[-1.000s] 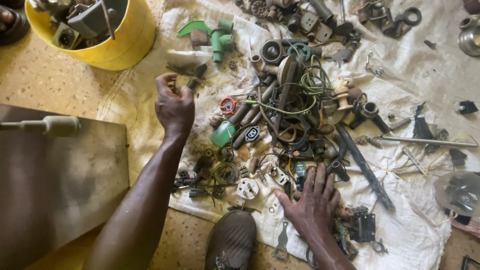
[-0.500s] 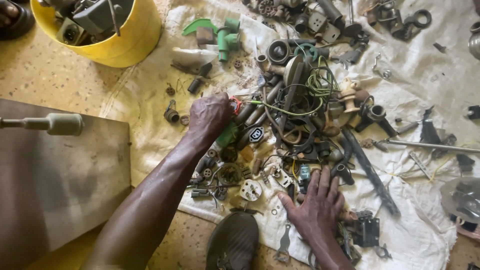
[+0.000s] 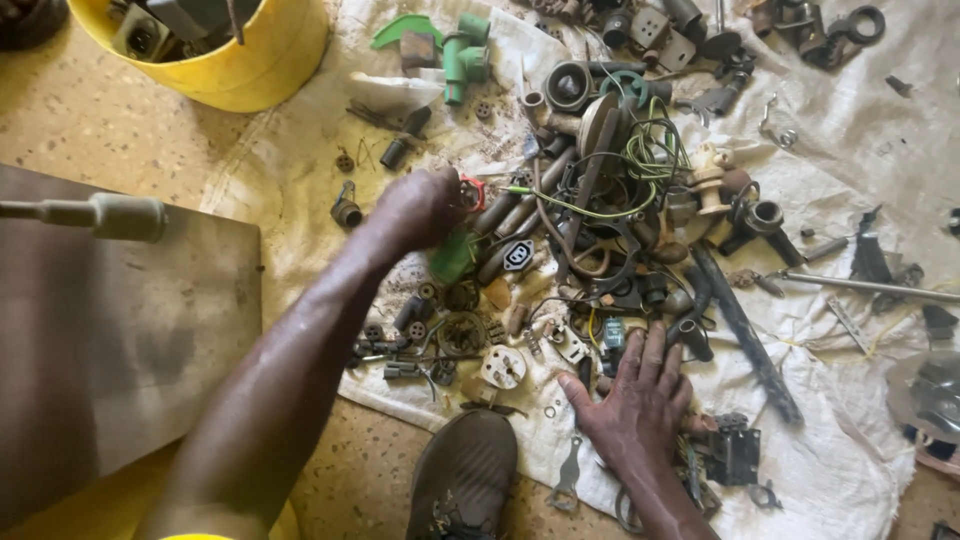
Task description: The person sorts through a large pile of mixed metal scraps and mechanical parts spread on a white cloth on the floor. They pick up various items, including wires, pipes, and small components, inspect them, and place selected pieces into a yellow bucket.
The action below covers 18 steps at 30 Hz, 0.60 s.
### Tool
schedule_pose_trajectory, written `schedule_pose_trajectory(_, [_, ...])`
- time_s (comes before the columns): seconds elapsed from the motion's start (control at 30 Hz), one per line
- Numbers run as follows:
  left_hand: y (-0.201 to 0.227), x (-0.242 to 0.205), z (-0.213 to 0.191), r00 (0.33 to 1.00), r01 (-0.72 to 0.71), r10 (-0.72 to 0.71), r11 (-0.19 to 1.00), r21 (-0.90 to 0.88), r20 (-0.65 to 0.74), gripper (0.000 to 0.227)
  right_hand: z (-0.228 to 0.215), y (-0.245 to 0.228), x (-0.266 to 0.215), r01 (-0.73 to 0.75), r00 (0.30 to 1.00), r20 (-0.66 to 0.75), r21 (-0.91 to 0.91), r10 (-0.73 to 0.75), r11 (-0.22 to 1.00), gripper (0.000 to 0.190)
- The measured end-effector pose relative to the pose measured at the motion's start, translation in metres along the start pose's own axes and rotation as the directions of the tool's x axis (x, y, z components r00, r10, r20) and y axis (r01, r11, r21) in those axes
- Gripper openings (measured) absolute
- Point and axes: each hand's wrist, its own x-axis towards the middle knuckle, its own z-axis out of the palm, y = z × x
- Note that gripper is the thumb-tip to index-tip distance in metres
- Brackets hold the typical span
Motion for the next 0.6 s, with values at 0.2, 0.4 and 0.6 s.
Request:
schedule_pose_trajectory(0.2, [-0.044, 0.021, 0.033, 0.919, -0.371, 0.337, 0.916, -0.155, -0.207, 0.028, 0.002, -0.002, 0.0, -0.018, 0.999, 0.037, 0.021, 0.018, 1.0, 0.128])
schedule_pose_trajectory(0.4, [-0.038, 0.019, 0.031, 0.958, -0.224, 0.189, 0.964, -0.145, -0.217, 0.022, 0.002, 0.0, 0.001, -0.001, 1.0, -0.003, 0.008, 0.001, 1.0, 0.128])
schedule_pose_trajectory(0.6, [-0.037, 0.014, 0.024, 0.858, -0.395, 0.384, 0.918, 0.042, -0.341, 0.015, -0.008, -0.005, -0.002, 0.005, 1.0, -0.004, 0.054, -0.004, 0.999, 0.127])
